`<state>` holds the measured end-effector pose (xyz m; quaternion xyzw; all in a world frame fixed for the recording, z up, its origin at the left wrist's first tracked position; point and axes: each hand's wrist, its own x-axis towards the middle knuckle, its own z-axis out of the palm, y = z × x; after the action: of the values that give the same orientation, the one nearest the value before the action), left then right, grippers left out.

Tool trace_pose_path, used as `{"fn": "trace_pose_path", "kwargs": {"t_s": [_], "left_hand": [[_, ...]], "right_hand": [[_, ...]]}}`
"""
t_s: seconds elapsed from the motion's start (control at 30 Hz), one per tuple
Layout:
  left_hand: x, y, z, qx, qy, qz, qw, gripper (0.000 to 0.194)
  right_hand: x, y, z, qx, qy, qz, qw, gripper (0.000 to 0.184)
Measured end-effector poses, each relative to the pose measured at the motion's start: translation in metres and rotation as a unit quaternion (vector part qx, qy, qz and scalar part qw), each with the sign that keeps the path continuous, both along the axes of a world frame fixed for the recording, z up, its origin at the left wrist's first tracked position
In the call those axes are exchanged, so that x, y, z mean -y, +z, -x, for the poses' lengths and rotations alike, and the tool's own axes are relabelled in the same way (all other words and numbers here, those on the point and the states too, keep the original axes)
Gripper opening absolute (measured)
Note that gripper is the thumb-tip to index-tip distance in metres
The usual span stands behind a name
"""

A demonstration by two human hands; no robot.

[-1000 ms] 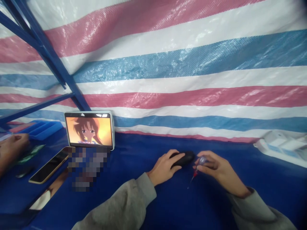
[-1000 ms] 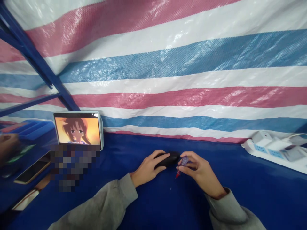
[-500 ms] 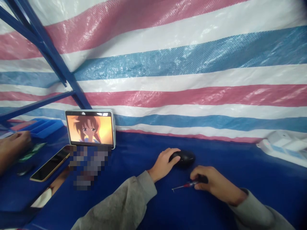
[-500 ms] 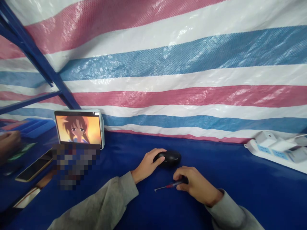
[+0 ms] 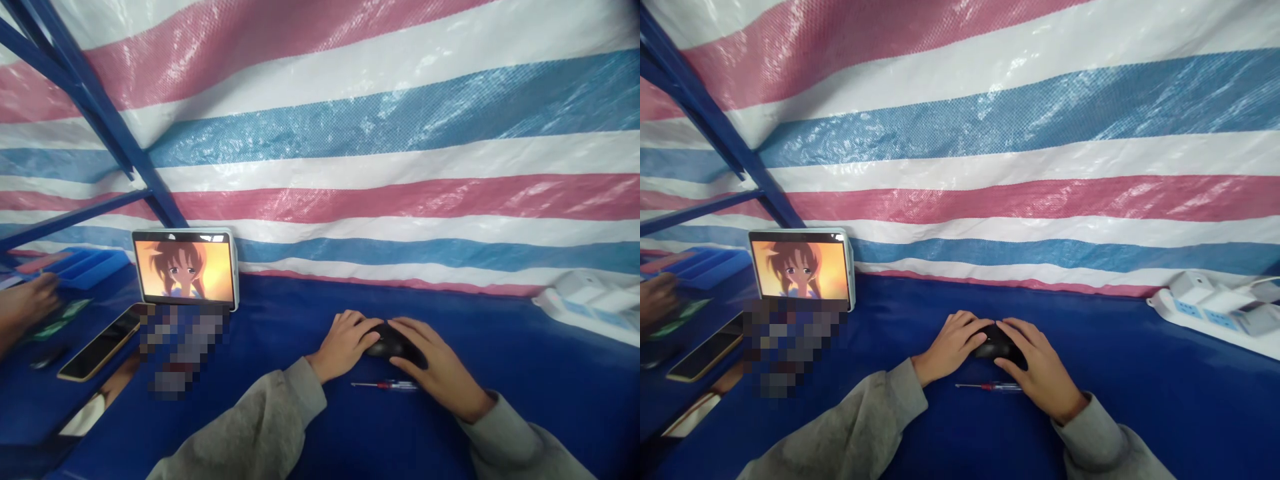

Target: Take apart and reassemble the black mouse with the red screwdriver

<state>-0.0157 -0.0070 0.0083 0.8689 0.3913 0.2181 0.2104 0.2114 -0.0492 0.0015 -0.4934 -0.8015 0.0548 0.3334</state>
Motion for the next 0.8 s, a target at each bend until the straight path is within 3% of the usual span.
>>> {"fn": "trace_pose_path", "kwargs": {"t_s": [0.1, 0.2, 0.3, 0.4, 0.8], "left_hand": [[0.0, 0.0, 0.0, -0.001, -0.001, 0.001, 1.0, 0.038], [-0.001, 0.001, 0.002, 0.012, -0.009, 0.011, 1.0, 0.042], [-0.002, 0.003, 0.004, 0.02, -0.045, 0.034, 0.998, 0.067], [-0.003, 0.004, 0.005, 0.021, -0.065, 0.049, 0.996, 0.082], [-0.003, 0.001, 0.003, 0.063, -0.065, 0.054, 0.994, 0.075]], "right_hand": [[-0.004, -0.011, -0.002, 0.016, 0.009, 0.067, 0.998, 0.056], [-0.004, -0.011, -0.003, 0.017, 0.004, 0.127, 0.992, 0.055], [-0.002, -0.003, -0.003, 0.007, -0.002, 0.155, 0.988, 0.053], [0.0, 0.004, -0.001, -0.008, 0.007, 0.166, 0.986, 0.05], [0.001, 0.01, 0.0, -0.022, 0.017, 0.14, 0.99, 0.045]]}}
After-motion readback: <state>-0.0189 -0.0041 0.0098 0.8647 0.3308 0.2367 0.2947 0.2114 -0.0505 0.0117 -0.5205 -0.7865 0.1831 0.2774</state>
